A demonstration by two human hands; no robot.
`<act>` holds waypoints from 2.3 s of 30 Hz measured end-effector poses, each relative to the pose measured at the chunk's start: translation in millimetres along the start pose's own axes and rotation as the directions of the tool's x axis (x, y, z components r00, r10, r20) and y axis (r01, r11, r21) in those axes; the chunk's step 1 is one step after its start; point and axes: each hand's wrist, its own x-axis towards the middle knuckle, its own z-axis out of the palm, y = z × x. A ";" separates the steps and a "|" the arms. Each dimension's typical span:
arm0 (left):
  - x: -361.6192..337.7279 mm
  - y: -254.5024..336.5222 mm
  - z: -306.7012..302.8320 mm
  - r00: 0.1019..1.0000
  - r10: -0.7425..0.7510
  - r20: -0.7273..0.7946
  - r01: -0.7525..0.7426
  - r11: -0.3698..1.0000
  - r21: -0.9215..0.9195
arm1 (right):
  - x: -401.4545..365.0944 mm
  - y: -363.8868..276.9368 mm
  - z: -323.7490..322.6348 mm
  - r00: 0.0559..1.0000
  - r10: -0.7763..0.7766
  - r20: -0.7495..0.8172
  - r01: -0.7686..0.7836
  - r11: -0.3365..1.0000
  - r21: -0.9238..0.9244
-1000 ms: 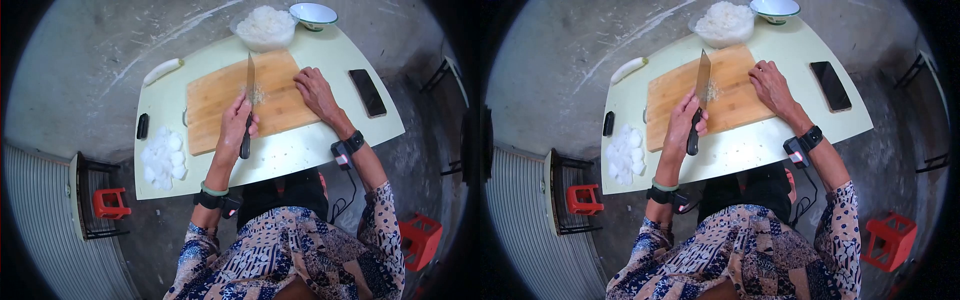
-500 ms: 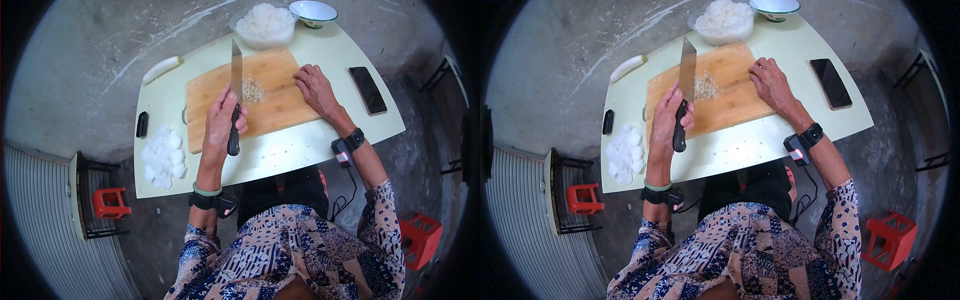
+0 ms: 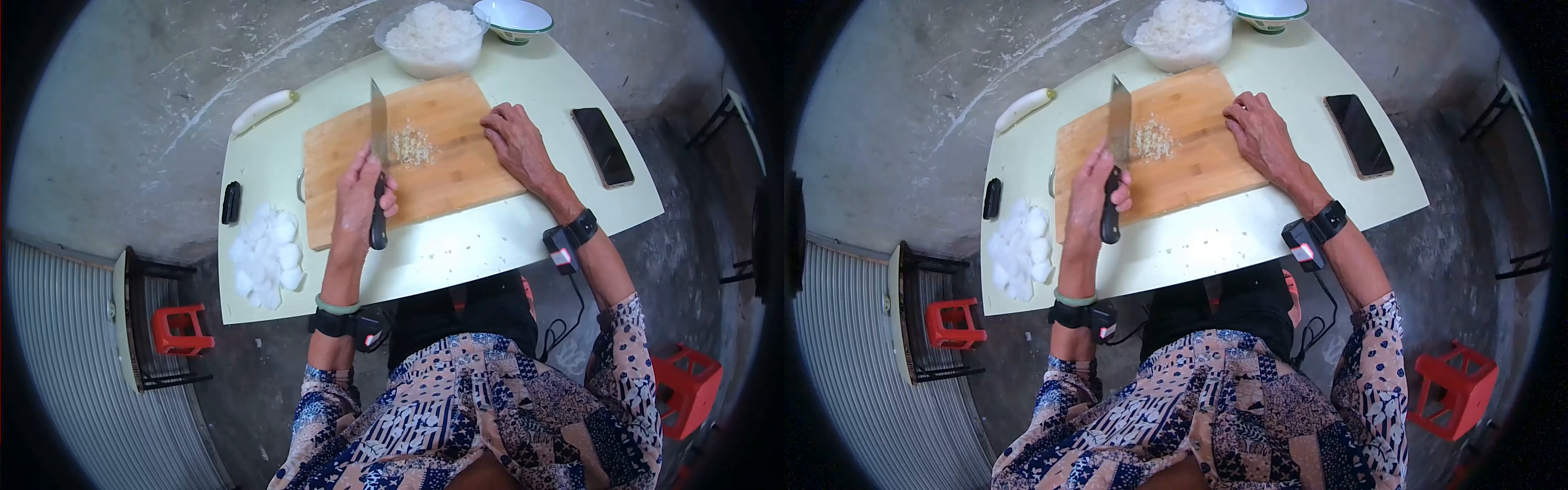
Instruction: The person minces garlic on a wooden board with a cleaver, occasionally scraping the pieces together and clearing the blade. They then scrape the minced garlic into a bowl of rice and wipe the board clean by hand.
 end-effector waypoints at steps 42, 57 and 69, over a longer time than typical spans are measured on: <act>-10.3 6.4 29.7 0.996 -0.062 0.072 0.060 0.998 0.023 | -0.6 -1.5 -0.9 1.000 -0.004 -0.008 0.004 1.000 0.004; -10.5 -7.2 36.9 0.992 -0.099 0.073 0.092 0.992 0.092 | -0.8 -1.2 1.2 1.000 -0.014 -0.019 0.014 1.000 0.014; -10.8 -17.4 42.6 0.992 -0.104 0.075 0.091 0.983 0.160 | 1.3 0.6 -0.2 1.000 -0.012 -0.014 0.012 1.000 -0.003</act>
